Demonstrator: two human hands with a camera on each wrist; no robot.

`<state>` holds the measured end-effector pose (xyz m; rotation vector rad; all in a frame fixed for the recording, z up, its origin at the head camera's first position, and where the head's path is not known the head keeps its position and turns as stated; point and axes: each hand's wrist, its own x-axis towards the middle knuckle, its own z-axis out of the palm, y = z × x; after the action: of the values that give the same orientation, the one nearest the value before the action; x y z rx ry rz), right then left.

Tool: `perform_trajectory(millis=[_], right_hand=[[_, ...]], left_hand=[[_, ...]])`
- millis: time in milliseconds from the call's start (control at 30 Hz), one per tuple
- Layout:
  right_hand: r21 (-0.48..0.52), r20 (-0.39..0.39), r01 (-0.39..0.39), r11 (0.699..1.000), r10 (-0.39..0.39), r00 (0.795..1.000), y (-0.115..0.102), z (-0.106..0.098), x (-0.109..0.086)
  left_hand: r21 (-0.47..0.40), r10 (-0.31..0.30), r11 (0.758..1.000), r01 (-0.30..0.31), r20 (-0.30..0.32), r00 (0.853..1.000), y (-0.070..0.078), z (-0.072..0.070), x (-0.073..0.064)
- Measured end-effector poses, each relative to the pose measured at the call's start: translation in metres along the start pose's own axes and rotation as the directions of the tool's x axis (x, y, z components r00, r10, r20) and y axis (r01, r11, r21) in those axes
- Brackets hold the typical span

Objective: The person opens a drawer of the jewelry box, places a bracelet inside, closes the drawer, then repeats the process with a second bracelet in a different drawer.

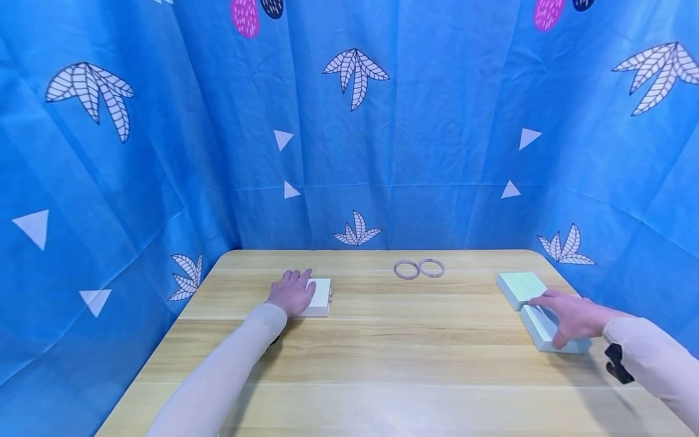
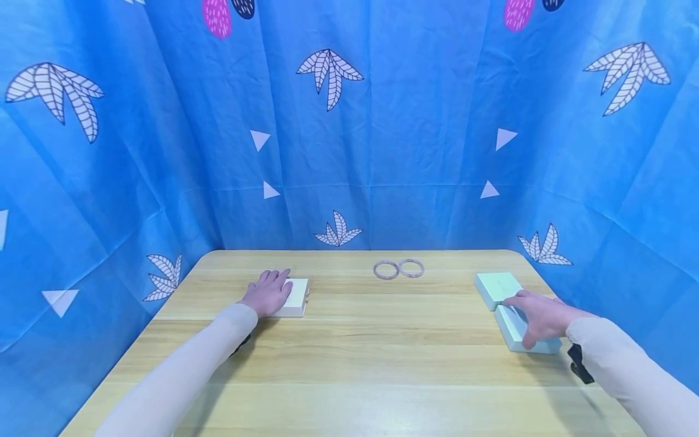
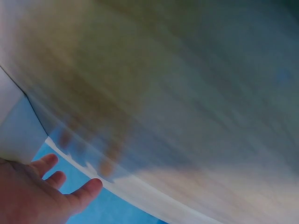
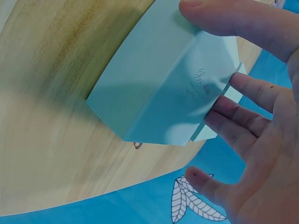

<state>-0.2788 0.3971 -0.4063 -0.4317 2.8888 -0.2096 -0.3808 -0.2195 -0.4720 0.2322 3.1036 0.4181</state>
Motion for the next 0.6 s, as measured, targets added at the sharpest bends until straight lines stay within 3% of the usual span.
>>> perform_trajectory(millis=[600], right_hand=[[0.002,-0.021,0.006,1.0,-0.006,1.0,-0.0019,0.003,0.0026]], left_hand=[[0.003,-0.007,1.0,0.007,0.0,1.0,0.0012,0.0003,0.0001]])
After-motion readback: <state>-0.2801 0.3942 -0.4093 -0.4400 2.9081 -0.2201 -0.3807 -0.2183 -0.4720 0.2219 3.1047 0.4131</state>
